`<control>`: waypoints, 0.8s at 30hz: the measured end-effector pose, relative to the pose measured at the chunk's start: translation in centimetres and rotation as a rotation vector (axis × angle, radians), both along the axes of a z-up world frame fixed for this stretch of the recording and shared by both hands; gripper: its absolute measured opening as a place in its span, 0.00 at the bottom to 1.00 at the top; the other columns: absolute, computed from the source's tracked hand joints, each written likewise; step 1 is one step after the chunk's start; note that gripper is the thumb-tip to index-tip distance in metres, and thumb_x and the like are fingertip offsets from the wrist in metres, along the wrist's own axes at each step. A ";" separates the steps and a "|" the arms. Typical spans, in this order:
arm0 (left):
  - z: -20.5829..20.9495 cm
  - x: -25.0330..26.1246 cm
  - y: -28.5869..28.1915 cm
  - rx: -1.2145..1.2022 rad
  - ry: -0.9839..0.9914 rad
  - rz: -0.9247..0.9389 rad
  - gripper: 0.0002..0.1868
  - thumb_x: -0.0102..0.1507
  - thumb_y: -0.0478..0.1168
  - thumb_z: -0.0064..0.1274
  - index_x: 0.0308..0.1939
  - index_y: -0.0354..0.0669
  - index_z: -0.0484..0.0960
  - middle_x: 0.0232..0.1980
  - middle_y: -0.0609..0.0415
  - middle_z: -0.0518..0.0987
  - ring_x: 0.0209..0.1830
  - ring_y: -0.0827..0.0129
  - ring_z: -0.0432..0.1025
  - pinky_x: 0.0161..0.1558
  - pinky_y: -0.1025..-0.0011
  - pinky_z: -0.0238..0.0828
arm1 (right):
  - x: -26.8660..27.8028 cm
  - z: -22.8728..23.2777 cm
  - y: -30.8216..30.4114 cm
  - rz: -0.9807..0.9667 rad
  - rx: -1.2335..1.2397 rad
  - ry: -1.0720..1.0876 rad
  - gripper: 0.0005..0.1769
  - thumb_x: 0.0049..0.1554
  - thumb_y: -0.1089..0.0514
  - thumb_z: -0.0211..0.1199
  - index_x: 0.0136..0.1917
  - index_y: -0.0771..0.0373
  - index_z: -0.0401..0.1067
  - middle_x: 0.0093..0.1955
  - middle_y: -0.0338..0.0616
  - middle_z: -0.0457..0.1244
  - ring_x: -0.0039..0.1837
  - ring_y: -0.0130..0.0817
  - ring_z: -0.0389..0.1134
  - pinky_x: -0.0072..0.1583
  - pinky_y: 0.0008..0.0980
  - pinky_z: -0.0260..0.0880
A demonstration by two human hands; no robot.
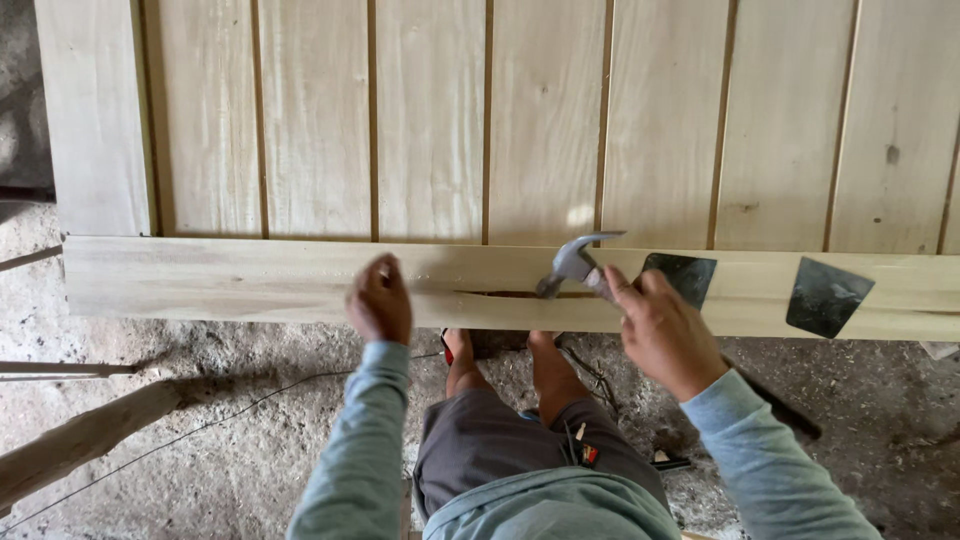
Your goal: The person uses a hammer to drive nails into a wooden door panel.
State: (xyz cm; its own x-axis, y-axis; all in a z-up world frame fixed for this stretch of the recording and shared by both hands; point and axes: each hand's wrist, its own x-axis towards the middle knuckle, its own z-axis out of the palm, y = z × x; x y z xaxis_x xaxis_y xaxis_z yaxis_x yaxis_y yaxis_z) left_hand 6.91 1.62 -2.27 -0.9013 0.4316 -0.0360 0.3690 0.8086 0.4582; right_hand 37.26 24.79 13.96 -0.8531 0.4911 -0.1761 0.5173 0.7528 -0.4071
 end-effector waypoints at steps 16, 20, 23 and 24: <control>-0.4 -5.5 -3.1 -0.112 0.035 0.002 0.18 0.76 0.51 0.38 0.60 0.52 0.79 0.55 0.48 0.84 0.51 0.54 0.80 0.47 0.55 0.77 | -3.7 3.9 0.5 -0.048 0.072 -0.186 0.42 0.50 0.68 0.65 0.77 0.60 0.61 0.47 0.48 0.58 0.44 0.41 0.66 0.44 0.40 0.74; -1.3 -5.9 -2.9 -0.053 0.033 -0.035 0.18 0.76 0.51 0.38 0.62 0.49 0.78 0.53 0.48 0.85 0.49 0.54 0.80 0.47 0.56 0.77 | -5.2 4.7 0.2 0.128 0.120 -0.282 0.42 0.51 0.70 0.63 0.77 0.54 0.61 0.43 0.44 0.58 0.44 0.37 0.66 0.43 0.35 0.75; -1.4 -6.0 -3.4 -0.144 -0.100 -0.001 0.18 0.77 0.51 0.37 0.62 0.52 0.77 0.54 0.49 0.84 0.49 0.58 0.80 0.44 0.60 0.79 | -6.6 5.4 0.6 0.220 0.208 -0.312 0.42 0.54 0.70 0.61 0.80 0.50 0.62 0.42 0.44 0.58 0.44 0.37 0.65 0.41 0.33 0.75; -1.3 -5.9 -3.5 -0.121 -0.028 -0.015 0.17 0.76 0.51 0.38 0.61 0.52 0.78 0.53 0.50 0.85 0.49 0.57 0.80 0.44 0.59 0.79 | -6.9 5.7 0.6 0.238 0.231 -0.331 0.43 0.55 0.69 0.60 0.81 0.48 0.62 0.42 0.45 0.58 0.43 0.38 0.65 0.39 0.32 0.75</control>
